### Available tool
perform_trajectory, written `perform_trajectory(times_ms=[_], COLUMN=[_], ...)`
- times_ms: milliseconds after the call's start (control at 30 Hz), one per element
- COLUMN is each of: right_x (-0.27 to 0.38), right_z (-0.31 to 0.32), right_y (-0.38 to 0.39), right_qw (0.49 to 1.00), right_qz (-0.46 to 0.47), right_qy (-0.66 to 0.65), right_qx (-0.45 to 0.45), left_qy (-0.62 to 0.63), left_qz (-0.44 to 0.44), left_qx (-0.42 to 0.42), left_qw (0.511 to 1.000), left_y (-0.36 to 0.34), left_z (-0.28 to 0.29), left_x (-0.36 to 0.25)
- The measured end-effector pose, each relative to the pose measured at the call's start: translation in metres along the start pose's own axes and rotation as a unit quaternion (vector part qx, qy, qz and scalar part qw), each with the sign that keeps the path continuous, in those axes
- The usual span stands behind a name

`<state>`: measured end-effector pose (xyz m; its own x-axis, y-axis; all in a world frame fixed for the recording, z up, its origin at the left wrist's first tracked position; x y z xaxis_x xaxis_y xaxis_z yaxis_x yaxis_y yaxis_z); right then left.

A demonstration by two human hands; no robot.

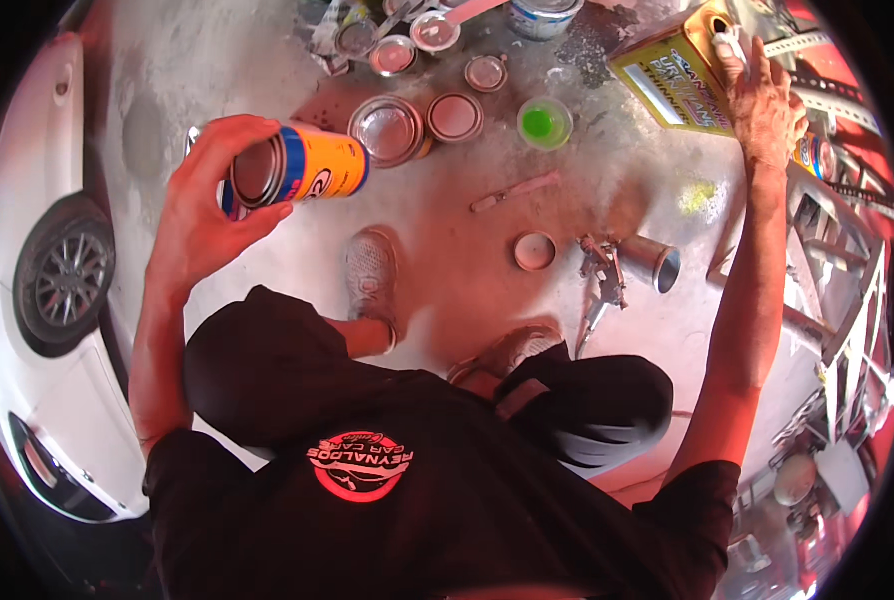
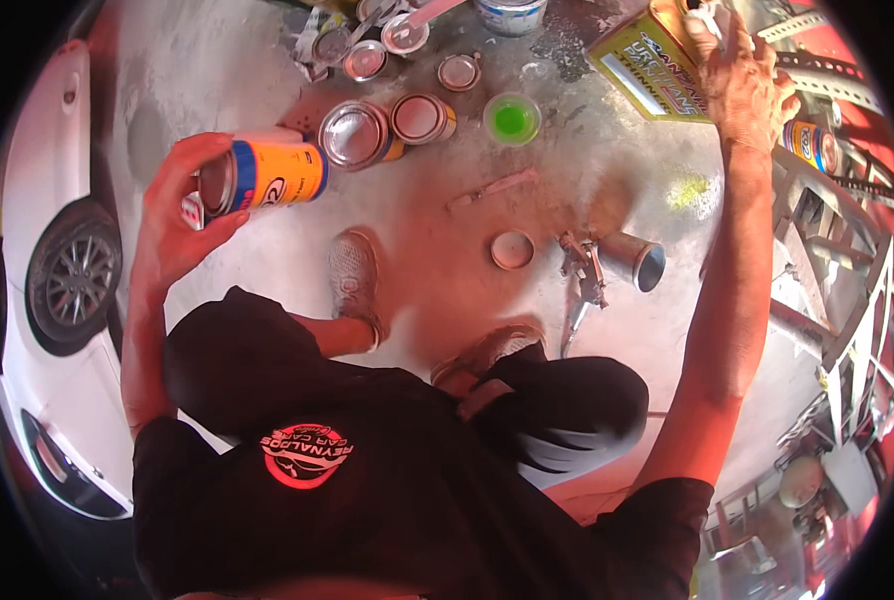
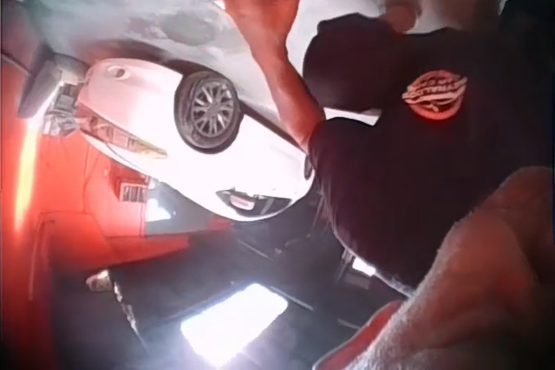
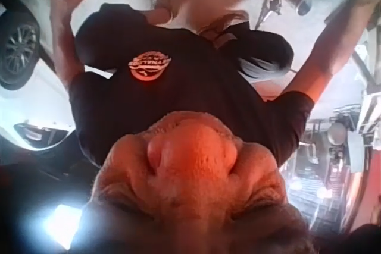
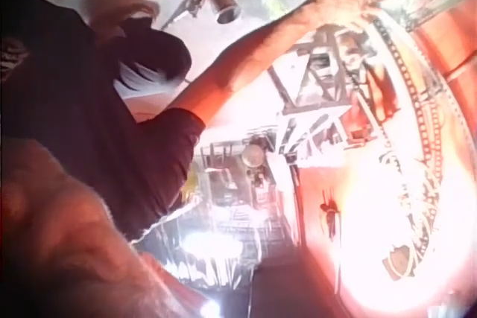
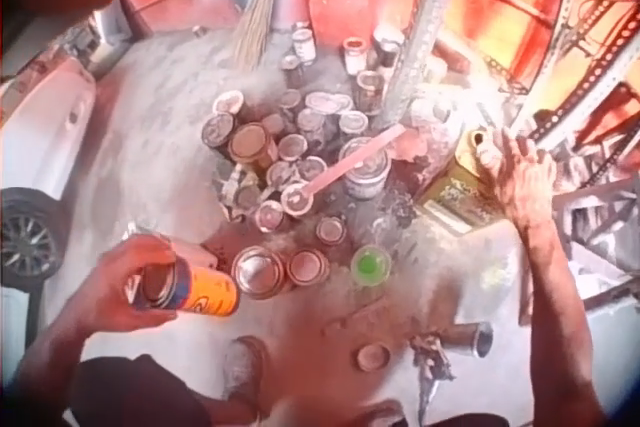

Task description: Preparing and mixing automotive paint and cleaning spray gun components.

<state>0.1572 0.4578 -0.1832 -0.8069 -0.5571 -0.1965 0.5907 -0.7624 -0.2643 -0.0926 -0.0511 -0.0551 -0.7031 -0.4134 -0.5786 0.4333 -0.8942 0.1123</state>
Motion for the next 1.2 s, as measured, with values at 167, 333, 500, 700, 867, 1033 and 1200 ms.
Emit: perform_trajectory(times_ms=[167, 333, 500, 700, 867, 1033, 1200], right_x=[0.004, -0.018, -0.040, 0.089, 0.217, 0.291, 0.310], right_z=[0.005, 0.003, 0.003, 0.077, -0.017, -0.047, -0.056], right_y=[-0.006, -0.009, 0.001, 0.078, 0.080, 0.062, 0.055], right_qw=[0.992, 0.992, 0.996, 0.888, 0.750, 0.433, 0.368], right_qz=[0.010, -0.003, 0.039, 0.108, -0.002, -0.311, -0.321], right_qy=[-0.053, -0.113, -0.081, -0.447, -0.554, -0.753, -0.813], right_qx=[0.112, 0.064, 0.019, 0.018, 0.361, 0.386, 0.316], left_qy=[-0.011, -0.025, -0.030, -0.095, -0.081, -0.063, -0.041], left_qz=[0.055, 0.057, 0.009, 0.056, 0.058, 0.071, 0.033], left_qx=[0.029, 0.003, 0.024, -0.033, -0.045, 0.014, -0.004], left_qw=[0.998, 0.998, 0.999, 0.993, 0.994, 0.995, 0.999], left_y=[0.044, 0.072, 0.085, 0.111, 0.092, 0.087, 0.087], left_z=[-0.023, -0.033, -0.093, -0.149, -0.184, -0.175, -0.176], left_x=[0.008, 0.014, 0.074, 0.099, 0.111, 0.112, 0.131])
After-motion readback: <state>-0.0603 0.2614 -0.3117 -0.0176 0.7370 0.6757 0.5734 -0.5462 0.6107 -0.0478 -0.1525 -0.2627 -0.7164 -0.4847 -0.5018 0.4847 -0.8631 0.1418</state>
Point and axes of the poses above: each hand's wrist, its own y-axis away from the middle knuckle, its own z-axis out of the back of the hand, x = y × z, the point moved 1 cm from there along -y, towards the middle knuckle
